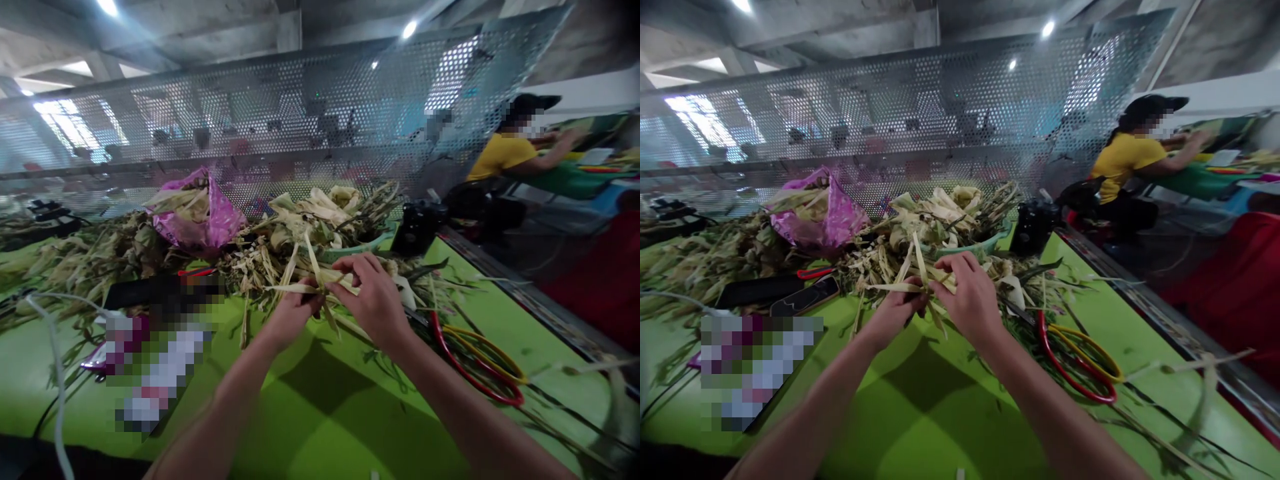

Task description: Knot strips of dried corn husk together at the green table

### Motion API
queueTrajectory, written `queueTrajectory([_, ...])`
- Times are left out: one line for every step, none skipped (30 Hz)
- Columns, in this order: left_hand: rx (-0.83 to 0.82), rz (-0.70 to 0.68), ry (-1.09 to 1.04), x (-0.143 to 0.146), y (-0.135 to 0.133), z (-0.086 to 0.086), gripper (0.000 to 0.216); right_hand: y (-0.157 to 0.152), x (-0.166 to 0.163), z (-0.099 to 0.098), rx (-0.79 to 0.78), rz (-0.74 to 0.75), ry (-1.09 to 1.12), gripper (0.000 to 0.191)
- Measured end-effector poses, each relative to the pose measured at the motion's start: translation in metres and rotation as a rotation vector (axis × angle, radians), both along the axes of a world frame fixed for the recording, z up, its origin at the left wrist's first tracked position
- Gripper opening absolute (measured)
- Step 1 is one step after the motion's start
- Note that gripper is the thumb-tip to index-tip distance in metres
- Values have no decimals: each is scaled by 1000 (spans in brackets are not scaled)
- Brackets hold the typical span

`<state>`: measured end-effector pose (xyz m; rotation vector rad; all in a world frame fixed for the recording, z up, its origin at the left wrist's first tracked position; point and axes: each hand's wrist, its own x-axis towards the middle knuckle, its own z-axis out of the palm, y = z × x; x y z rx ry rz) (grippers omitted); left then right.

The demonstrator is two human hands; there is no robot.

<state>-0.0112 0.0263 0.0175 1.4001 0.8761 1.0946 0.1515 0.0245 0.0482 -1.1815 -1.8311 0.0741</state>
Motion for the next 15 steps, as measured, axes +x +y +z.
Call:
queueTrajectory([20,-12,6,1,1,-1,13,1,0,1,-33,45,15,15])
queueTrajectory([37,-29,8,1,1,-3,13,2,0,1,-81,94,40,15])
queueTrajectory([48,-47,6,2,2,-4,13,3,1,0,-140,144,71,15])
queueTrajectory([49,-65,3,2,2,-5,13,5,1,-1,-206,190,107,15])
queueTrajectory([44,-80,0,3,1,-6,14,6,2,-2,-273,225,150,15])
queueTrajectory([32,-93,-1,4,1,-6,15,8,2,-3,-333,247,199,15])
queueTrajectory([17,-102,-1,4,0,-6,17,9,3,-4,-377,247,251,16])
queueTrajectory([2,-105,-5,5,0,-7,18,11,5,-5,-401,231,300,19])
queueTrajectory([-10,-104,-10,5,-1,-6,19,12,6,-5,-414,210,338,23])
queueTrajectory([-16,-100,-13,6,-1,-6,21,13,7,-4,-420,192,361,28])
queueTrajectory([-17,-97,-15,6,-1,-6,22,14,9,-4,-433,192,370,30])
queueTrajectory([-13,-93,-14,6,-2,-5,22,14,10,-3,-462,216,366,30])
queueTrajectory([-6,-93,-10,6,-2,-5,22,15,11,-3,-504,261,355,28])
queueTrajectory([0,-94,-3,6,-2,-5,23,15,11,-3,-546,315,341,26])
queueTrajectory([2,-95,7,6,-2,-5,23,15,11,-3,-574,356,334,24])
